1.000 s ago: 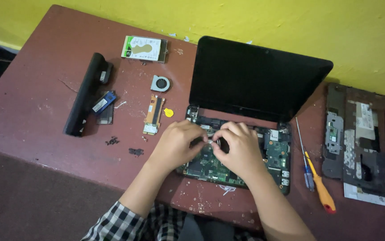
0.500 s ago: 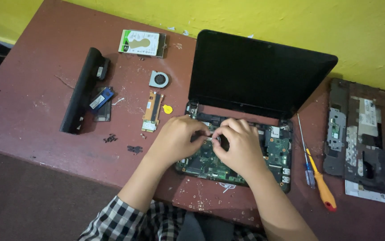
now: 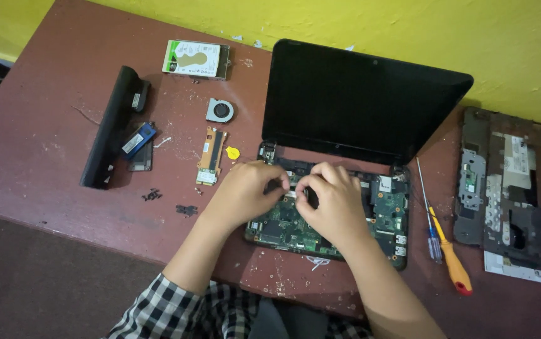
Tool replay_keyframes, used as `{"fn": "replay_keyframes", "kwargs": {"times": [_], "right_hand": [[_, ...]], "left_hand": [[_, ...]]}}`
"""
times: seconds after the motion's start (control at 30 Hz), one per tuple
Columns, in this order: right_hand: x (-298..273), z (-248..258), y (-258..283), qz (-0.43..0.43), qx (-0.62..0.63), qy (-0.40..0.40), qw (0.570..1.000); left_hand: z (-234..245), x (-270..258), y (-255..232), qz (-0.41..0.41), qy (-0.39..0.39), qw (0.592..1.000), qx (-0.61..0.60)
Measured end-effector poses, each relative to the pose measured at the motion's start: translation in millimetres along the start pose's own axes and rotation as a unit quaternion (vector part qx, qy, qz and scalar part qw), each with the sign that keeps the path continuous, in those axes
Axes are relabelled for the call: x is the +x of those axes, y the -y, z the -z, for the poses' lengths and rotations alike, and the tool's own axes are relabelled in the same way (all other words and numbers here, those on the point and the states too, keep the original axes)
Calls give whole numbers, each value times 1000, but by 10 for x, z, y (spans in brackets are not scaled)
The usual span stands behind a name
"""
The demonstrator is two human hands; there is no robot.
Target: Connecting ribbon cables and securing components with a screwdriver during laptop repair.
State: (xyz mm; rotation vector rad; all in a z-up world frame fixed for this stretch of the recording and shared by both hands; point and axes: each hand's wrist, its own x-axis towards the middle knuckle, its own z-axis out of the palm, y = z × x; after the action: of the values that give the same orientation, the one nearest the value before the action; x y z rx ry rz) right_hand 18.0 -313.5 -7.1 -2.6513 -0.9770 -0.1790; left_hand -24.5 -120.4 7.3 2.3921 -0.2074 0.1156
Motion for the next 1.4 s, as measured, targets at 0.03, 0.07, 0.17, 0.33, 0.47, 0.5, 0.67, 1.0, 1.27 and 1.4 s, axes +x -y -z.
{"fn": "replay_keyframes", "kwargs": {"times": [0.03,0.07,0.17,0.33,0.47,0.5,0.67,1.0,1.27,1.4], "right_hand": [[2,1,0,0,0,-1,1000],[4,1,0,1,1,1,1000],[1,-15,-19,7,2,5,1000],[0,10,-53,22,6,8,1000],[-3,34,-57,28,15,39,999],[-5,41,-57,27,13,47,998],[9,71,-39,33,-3,54,998],[-29,18,-51,47,-19,59,997],[-77,34,-43,52,-17,10,998],[-42,74,-83,99,-5,-37,994]], "left_hand": [[5,-4,-1,-1,0,1000,0],[10,-7,-3,1,2,1000,3],[26,-14,-15,2,7,1000,6],[94,-60,-94,-18,13,999,38],[-1,-124,-42,-31,-11,998,62],[-28,-139,-27,-39,-22,997,68],[-158,-179,28,-93,-87,984,121],[-279,-208,121,-123,-136,975,129],[-250,-284,11,-97,-177,964,175],[-228,-307,-2,-90,-187,962,176]]}}
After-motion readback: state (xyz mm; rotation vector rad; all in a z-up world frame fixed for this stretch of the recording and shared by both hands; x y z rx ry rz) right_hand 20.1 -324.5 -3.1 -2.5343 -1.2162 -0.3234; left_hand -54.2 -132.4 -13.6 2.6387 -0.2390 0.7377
